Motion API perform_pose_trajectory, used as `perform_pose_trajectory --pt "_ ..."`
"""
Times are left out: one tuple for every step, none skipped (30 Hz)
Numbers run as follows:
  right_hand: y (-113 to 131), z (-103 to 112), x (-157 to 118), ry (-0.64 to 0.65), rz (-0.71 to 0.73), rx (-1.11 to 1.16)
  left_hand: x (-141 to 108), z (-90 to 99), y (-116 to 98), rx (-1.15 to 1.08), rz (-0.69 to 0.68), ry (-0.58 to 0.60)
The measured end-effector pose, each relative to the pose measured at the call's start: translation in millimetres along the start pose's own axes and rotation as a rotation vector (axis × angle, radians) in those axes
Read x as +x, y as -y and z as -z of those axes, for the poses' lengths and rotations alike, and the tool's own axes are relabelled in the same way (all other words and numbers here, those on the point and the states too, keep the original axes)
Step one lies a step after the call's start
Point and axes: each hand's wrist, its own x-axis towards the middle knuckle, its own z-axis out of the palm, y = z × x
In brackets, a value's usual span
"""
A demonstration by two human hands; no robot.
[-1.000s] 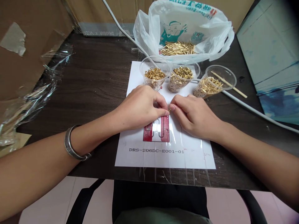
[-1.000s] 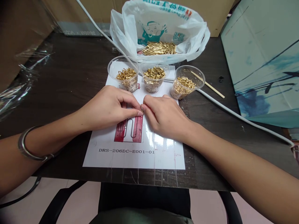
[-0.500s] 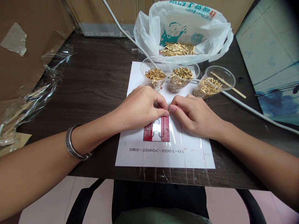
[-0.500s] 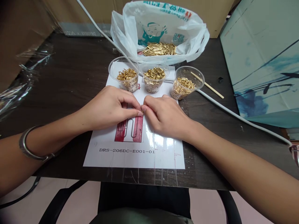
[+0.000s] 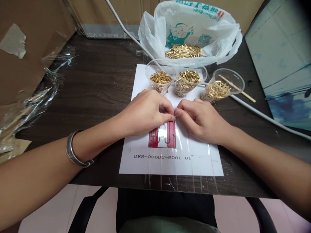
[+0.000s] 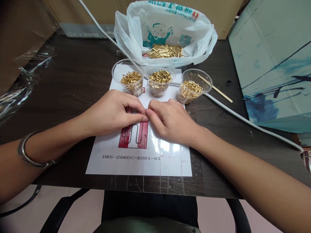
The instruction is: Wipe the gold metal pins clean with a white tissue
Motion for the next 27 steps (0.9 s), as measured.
perform_pose_trajectory --pt "-0.1 0.0 0.1 0.002 0.003 -0.001 0.0 0.0 -0.3 -0.002 0.003 0.002" --pt "-0.2 0.0 0.2 0.001 0.006 -0.002 -0.1 -0.1 -0.5 -0.003 0.006 0.005" --pt "-0.3 0.0 0.3 -0.001 0.008 -0.004 -0.1 -0.1 -0.7 -0.005 0.01 0.007" --pt "-0.5 0.0 0.3 -0.003 0.012 -0.006 -0.2 -0.1 -0.8 -0.005 0.013 0.007" --pt "-0.6 0.0 0.4 -0.006 0.014 -0.009 -0.2 -0.2 -0.8 -0.006 0.014 0.007" --pt "-0.7 0.0 0.4 -0.009 0.016 -0.012 -0.3 -0.3 -0.7 -0.007 0.013 0.007" --pt "-0.7 0.0 0.5 -0.01 0.018 -0.013 -0.4 -0.3 -0.5 -0.008 0.012 0.006" --pt "-0.7 0.1 0.5 -0.011 0.017 -0.014 -0.5 -0.4 -0.2 -0.008 0.011 0.005" --pt "-0.6 0.2 0.5 -0.009 0.017 -0.013 -0.6 -0.4 0.0 -0.009 0.009 0.005" --pt "-0.5 0.3 0.5 -0.008 0.014 -0.014 -0.7 -0.4 0.2 -0.01 0.008 0.005" --pt "-0.3 0.3 0.5 -0.006 0.011 -0.015 -0.7 -0.4 0.4 -0.01 0.008 0.005" --pt "-0.1 0.4 0.4 -0.003 0.009 -0.016 -0.6 -0.4 0.4 -0.009 0.008 0.005" --pt "0.1 0.4 0.4 0.0 0.007 -0.017 -0.5 -0.3 0.5 -0.008 0.009 0.005" --pt "0.2 0.3 0.3 0.003 0.005 -0.018 -0.4 -0.3 0.5 -0.008 0.008 0.006" --pt "0.3 0.1 0.2 0.005 0.003 -0.021 -0.2 -0.2 0.4 -0.008 0.006 0.006" --pt "0.4 -0.1 0.1 0.008 0.0 -0.024 0.1 -0.1 0.4 -0.008 0.004 0.005" --pt "0.3 -0.4 0.1 0.011 -0.002 -0.028 0.3 -0.1 0.4 -0.008 0.002 0.005" --pt "0.2 -0.7 0.1 0.014 -0.006 -0.034 0.5 -0.1 0.4 -0.008 0.002 0.005" --pt "0.1 -1.0 0.1 0.018 -0.009 -0.039 0.6 -0.2 0.3 -0.007 0.003 0.005" --pt "-0.1 -1.2 0.1 0.022 -0.011 -0.044 0.6 -0.3 0.3 -0.005 0.004 0.004" --pt "-0.4 -1.3 0.2 0.026 -0.012 -0.048 0.6 -0.4 0.3 -0.003 0.004 0.003" --pt "-0.5 -1.4 0.2 0.026 -0.011 -0.05 0.5 -0.5 0.3 -0.001 0.003 0.001" --pt "-0.7 -1.5 0.4 0.027 -0.008 -0.051 0.3 -0.6 0.3 0.001 0.002 -0.002" --pt "-0.7 -1.5 0.5 0.026 -0.004 -0.052 0.2 -0.7 0.4 0.003 0.0 -0.004" --pt "-0.7 -1.6 0.7 0.027 0.0 -0.052 0.0 -0.7 0.6 0.005 -0.001 -0.005" --pt "-0.6 -1.6 0.9 0.027 0.002 -0.053 -0.1 -0.7 0.8 0.005 -0.002 -0.004" --pt "-0.4 -1.6 1.0 0.026 0.001 -0.054 -0.1 -0.6 1.1 0.004 -0.004 -0.003"
